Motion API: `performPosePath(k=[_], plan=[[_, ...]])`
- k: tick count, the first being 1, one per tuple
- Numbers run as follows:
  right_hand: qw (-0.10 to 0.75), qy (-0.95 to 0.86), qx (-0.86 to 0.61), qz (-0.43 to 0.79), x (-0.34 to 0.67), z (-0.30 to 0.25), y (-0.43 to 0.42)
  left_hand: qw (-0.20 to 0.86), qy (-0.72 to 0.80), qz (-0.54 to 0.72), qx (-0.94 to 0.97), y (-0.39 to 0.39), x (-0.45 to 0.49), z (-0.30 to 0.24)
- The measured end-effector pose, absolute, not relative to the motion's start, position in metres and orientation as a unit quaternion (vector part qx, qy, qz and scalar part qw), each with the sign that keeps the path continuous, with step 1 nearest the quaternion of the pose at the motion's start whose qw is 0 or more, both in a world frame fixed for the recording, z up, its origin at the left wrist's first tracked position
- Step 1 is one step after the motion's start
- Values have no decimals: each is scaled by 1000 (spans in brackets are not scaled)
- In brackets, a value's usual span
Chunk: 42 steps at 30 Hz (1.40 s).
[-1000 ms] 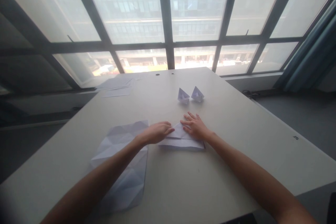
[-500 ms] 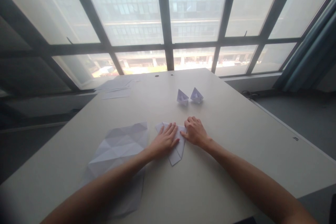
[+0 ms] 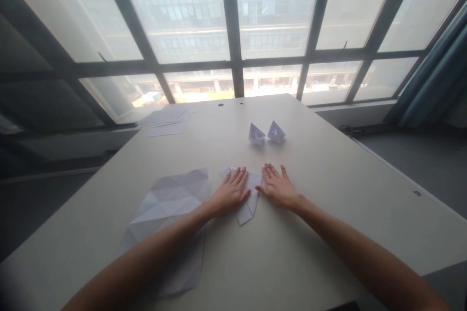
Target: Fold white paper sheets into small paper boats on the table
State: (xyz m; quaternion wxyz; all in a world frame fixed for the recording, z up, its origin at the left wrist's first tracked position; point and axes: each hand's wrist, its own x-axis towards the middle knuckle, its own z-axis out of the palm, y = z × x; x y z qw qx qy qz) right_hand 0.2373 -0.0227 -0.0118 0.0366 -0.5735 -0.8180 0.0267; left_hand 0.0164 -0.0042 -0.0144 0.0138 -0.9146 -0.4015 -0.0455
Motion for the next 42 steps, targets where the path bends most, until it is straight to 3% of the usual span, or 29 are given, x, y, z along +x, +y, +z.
performPosePath(k=[17, 26, 32, 42], plan=[[202, -711, -668, 84, 238, -18, -3, -26, -381, -38, -923, -4, 17, -3], [167, -698, -693, 66, 232, -17, 3, -35, -381, -38, -923, -3, 17, 0], [212, -687, -691, 72, 234, -21, 3, -43, -381, -44, -923, -4, 18, 3], [199, -706, -678, 45, 231, -15, 1, -48, -359, -51, -931, -2, 16, 4]])
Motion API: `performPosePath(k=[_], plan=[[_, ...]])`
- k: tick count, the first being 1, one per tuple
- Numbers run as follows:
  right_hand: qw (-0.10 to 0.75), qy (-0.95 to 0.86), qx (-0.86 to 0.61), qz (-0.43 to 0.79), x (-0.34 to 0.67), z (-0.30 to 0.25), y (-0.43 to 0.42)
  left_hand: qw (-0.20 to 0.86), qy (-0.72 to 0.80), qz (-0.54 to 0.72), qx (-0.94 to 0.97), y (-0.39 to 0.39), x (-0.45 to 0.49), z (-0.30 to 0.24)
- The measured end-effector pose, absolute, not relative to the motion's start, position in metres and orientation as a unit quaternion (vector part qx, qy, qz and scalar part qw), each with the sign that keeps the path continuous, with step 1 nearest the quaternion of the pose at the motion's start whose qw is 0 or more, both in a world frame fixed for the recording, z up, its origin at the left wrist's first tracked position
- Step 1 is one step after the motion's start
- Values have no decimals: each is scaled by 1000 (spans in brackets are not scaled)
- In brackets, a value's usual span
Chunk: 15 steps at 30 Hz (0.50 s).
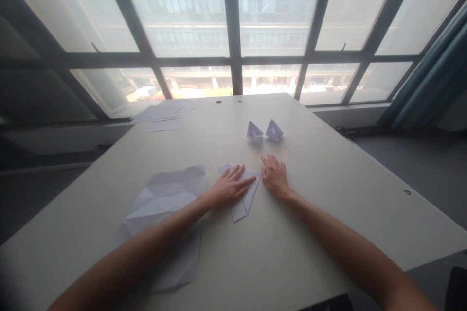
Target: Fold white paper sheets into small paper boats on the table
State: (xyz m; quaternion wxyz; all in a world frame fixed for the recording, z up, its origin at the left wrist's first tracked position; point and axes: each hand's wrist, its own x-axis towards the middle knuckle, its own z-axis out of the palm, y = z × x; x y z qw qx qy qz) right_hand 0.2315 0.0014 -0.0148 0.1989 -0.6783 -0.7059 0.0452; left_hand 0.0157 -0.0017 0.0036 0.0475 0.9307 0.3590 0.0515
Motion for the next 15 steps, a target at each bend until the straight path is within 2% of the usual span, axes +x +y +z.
performPosePath(k=[7, 15], plan=[[168, -723, -667, 65, 226, -13, 0, 50, 361, 48, 930, 0, 15, 2], [178, -713, -675, 72, 228, -12, 2, 45, 442, 22, 895, 9, 9, -3]])
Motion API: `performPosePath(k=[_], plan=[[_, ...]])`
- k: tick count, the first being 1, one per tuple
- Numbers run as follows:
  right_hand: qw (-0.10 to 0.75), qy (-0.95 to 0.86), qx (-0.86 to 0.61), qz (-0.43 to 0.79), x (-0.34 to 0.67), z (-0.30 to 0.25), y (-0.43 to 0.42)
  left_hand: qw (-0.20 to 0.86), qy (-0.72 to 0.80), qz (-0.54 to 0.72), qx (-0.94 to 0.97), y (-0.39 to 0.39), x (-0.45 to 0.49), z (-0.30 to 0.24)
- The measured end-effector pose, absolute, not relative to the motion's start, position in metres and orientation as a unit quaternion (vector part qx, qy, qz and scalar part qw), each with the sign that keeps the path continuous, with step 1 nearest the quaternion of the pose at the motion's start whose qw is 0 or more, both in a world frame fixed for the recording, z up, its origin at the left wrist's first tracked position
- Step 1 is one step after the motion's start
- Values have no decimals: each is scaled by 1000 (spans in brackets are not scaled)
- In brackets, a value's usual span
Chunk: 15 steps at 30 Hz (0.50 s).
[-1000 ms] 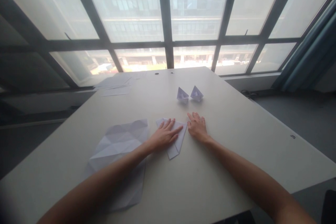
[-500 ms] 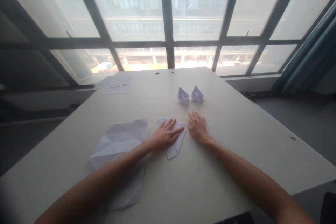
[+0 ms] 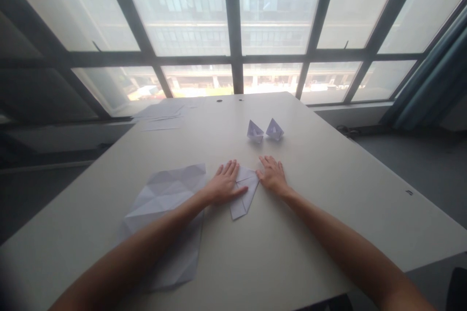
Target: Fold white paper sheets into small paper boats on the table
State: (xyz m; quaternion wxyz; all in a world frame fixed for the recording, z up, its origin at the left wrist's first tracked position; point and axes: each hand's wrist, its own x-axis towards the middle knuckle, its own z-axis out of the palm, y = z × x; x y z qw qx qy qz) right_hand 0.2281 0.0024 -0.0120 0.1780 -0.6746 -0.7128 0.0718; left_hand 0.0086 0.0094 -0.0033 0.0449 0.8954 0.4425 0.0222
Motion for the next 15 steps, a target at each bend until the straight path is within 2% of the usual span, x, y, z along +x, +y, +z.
performPosePath(k=[4, 8, 15], plan=[[179, -785, -592, 39, 214, -6, -8, 37, 442, 23, 896, 10, 8, -4], [104, -878, -459, 89, 200, -1, -18, 30, 437, 4, 899, 10, 7, -2], [76, -854, -513, 51, 218, -7, -23, 31, 440, 10, 897, 11, 6, -3]])
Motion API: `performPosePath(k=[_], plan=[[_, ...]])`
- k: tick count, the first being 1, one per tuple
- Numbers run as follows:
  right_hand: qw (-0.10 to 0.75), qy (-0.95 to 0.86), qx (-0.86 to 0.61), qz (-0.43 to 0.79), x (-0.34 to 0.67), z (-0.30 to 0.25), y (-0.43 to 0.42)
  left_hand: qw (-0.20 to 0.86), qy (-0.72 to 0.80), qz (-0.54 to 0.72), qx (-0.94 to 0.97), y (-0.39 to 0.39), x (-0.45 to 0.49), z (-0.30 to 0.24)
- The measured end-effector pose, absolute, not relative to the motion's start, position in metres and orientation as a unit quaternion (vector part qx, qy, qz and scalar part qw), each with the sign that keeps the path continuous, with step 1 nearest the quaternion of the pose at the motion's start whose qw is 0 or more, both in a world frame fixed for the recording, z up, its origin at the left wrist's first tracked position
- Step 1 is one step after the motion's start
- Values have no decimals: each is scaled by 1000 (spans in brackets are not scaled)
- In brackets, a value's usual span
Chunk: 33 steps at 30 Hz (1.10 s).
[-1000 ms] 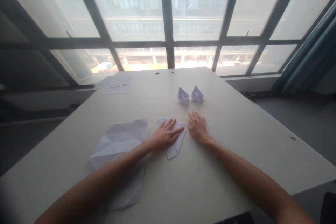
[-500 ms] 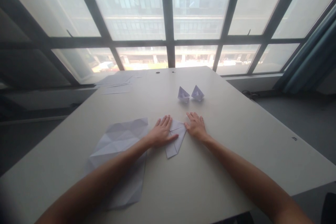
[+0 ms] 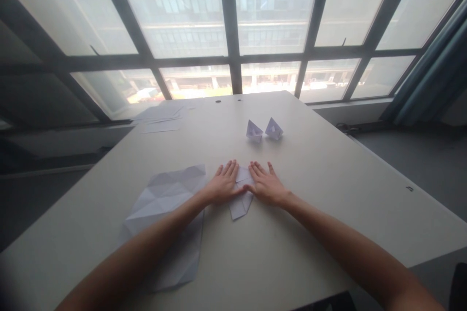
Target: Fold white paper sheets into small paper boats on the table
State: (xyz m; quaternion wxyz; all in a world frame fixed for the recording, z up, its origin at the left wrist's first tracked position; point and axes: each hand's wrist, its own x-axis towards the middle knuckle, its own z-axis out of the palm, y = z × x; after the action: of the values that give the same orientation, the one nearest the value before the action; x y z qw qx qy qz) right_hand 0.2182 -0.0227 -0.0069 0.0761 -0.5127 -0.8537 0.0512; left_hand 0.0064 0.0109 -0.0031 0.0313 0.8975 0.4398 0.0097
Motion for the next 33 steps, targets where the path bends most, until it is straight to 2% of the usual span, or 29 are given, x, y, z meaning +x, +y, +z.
performPosePath(k=[6, 13, 22, 28, 33], plan=[[67, -803, -593, 7, 226, -11, -22, 41, 443, 15, 895, 11, 7, -5], [75, -891, -443, 61, 220, -8, -22, 42, 403, 35, 914, 14, 4, -4], [108, -844, -524, -44, 211, 6, -33, 45, 378, 90, 920, 12, 9, 5], [114, -844, -522, -55, 207, 21, -38, 83, 426, 112, 894, 13, 12, 15], [136, -827, -544, -44, 205, 16, -37, 32, 435, 165, 885, 3, 17, 21]])
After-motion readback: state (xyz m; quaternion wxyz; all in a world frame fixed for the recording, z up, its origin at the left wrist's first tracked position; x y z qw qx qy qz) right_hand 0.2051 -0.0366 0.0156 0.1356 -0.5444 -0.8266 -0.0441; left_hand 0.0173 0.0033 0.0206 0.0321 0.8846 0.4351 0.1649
